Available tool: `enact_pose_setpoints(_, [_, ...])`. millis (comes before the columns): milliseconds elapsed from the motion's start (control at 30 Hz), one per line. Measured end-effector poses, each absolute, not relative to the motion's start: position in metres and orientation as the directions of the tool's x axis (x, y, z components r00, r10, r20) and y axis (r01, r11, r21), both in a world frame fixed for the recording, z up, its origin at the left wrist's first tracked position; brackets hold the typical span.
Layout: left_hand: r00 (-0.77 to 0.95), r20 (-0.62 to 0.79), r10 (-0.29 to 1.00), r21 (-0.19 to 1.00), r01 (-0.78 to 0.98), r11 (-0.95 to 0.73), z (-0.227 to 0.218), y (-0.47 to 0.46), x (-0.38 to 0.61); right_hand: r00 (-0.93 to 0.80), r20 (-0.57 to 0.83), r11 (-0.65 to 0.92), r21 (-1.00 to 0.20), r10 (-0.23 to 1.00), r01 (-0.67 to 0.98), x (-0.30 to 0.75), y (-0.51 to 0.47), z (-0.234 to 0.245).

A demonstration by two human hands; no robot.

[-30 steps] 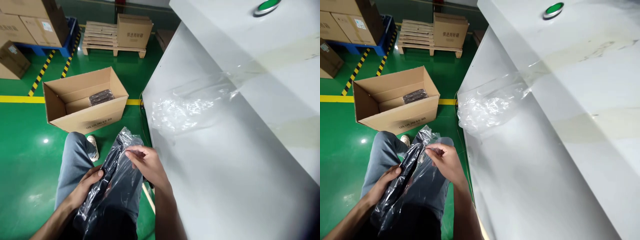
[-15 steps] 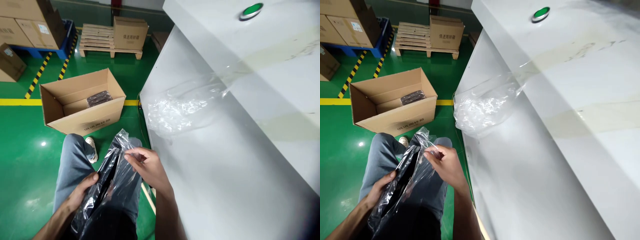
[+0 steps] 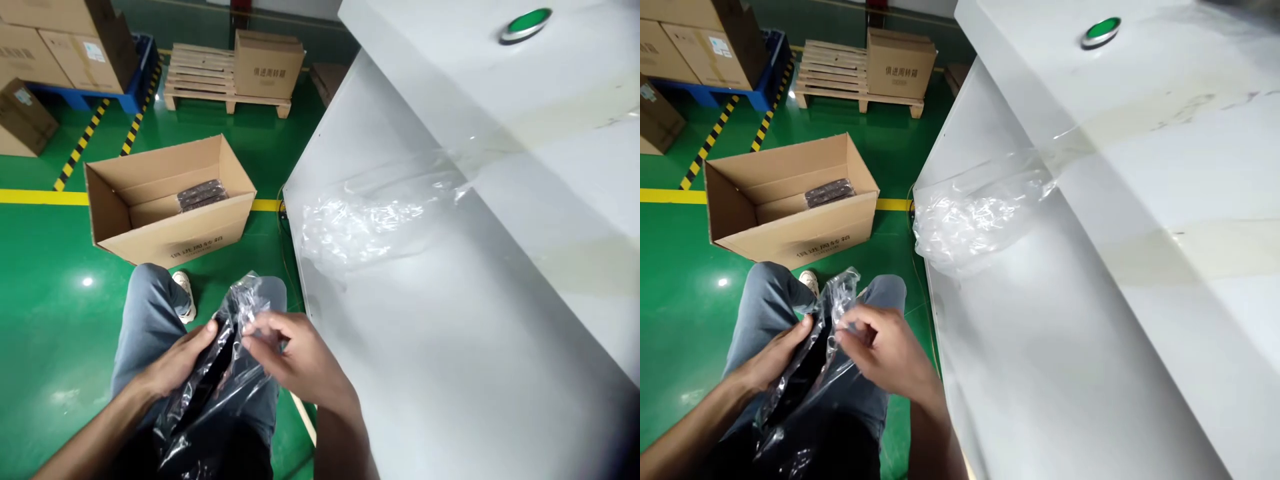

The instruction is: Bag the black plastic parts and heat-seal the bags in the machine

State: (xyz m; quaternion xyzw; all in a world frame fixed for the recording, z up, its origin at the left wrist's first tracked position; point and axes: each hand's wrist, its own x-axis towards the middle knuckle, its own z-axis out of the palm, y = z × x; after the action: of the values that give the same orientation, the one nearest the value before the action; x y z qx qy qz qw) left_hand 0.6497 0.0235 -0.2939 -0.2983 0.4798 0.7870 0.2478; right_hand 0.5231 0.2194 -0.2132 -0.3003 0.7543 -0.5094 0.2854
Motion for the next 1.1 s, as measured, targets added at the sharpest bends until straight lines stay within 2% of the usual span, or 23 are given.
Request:
enact_pose_setpoints(133, [-0.672, -0.74, 0.043, 0.573, -0.662, -0.483, -0.283, 0.028, 0.656, -0.732, -0.17, 0.36, -0.926, -0.659, -0.109, 0.521, 0.223, -0.221])
enact_pose_setpoints(300, [-0.641, -0.76, 0.109, 0.473, -0.66, -0.583, -0.281, 0.032, 0.661, -0.722, -0.259, 0.331, -0.943, -0.642, 0.044, 0.522, 0.221, -0.232])
enact_pose_setpoints(400, [-0.619, -0.777, 0.118, 0.433, -0.66, -0.614, -0.282, 0.032, 0.659, -0.721, -0.261, 0.335, -0.941, -0.642, 0.042, 0.52, 0.222, -0.237])
enact_pose_setpoints(567, [-0.637, -0.771, -0.012, 0.565, -0.674, -0.476, -0.28, 0.024, 0.65, -0.719, -0.243, 0.268, -0.96, -0.651, 0.081, 0.518, 0.227, -0.233])
enact_pose_setpoints(700, [-0.677, -0.73, -0.09, 0.661, -0.666, -0.347, -0.278, 0.024, 0.648, -0.803, -0.232, 0.264, -0.96, -0.549, 0.096, 0.519, 0.217, -0.231])
enact_pose_setpoints(800, [-0.702, -0.697, -0.148, 0.708, -0.641, -0.295, -0.277, 0.027, 0.649, -0.811, -0.253, 0.222, -0.962, -0.527, 0.156, 0.521, 0.207, -0.238])
enact_pose_setpoints(900, [-0.737, -0.66, -0.148, 0.744, -0.614, -0.264, -0.276, 0.027, 0.652, -0.841, -0.244, 0.17, -0.968, -0.482, 0.183, 0.522, 0.203, -0.245])
enact_pose_setpoints(1000, [-0.754, -0.651, -0.087, 0.747, -0.618, -0.244, -0.274, 0.024, 0.656, -0.859, -0.217, 0.19, -0.971, -0.464, 0.143, 0.526, 0.204, -0.245])
enact_pose_setpoints(1100, [-0.727, -0.679, -0.097, 0.724, -0.644, -0.247, -0.277, 0.021, 0.662, -0.869, -0.175, 0.218, -0.973, -0.463, 0.08, 0.53, 0.204, -0.239])
